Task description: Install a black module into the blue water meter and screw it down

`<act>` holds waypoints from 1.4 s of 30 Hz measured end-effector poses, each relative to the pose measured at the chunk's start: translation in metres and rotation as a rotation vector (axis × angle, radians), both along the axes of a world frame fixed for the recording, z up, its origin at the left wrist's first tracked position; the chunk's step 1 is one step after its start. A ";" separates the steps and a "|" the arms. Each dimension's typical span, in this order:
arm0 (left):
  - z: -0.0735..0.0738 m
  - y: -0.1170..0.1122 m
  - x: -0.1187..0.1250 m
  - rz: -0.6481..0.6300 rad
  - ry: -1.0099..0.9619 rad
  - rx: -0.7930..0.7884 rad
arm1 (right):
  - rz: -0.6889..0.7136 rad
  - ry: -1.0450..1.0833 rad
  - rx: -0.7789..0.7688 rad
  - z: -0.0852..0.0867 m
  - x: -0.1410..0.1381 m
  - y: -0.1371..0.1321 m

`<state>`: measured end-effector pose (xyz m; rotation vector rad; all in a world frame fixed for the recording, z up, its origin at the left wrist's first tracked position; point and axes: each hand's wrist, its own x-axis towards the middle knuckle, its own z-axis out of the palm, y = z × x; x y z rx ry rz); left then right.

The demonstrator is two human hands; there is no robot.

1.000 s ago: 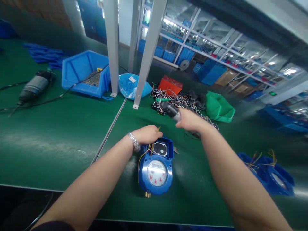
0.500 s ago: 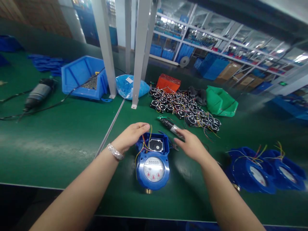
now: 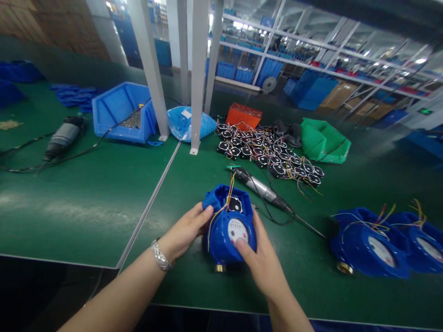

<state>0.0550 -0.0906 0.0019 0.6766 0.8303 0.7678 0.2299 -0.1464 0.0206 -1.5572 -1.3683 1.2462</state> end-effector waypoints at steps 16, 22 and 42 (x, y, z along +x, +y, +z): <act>-0.010 0.020 0.035 0.122 0.197 0.475 | 0.115 0.467 -0.040 -0.004 0.026 0.066; -0.009 0.004 0.041 0.299 0.649 0.614 | 0.011 0.468 -0.109 -0.030 0.040 0.063; -0.004 -0.022 0.042 0.532 0.630 1.325 | 0.363 0.825 -0.070 -0.030 0.055 0.067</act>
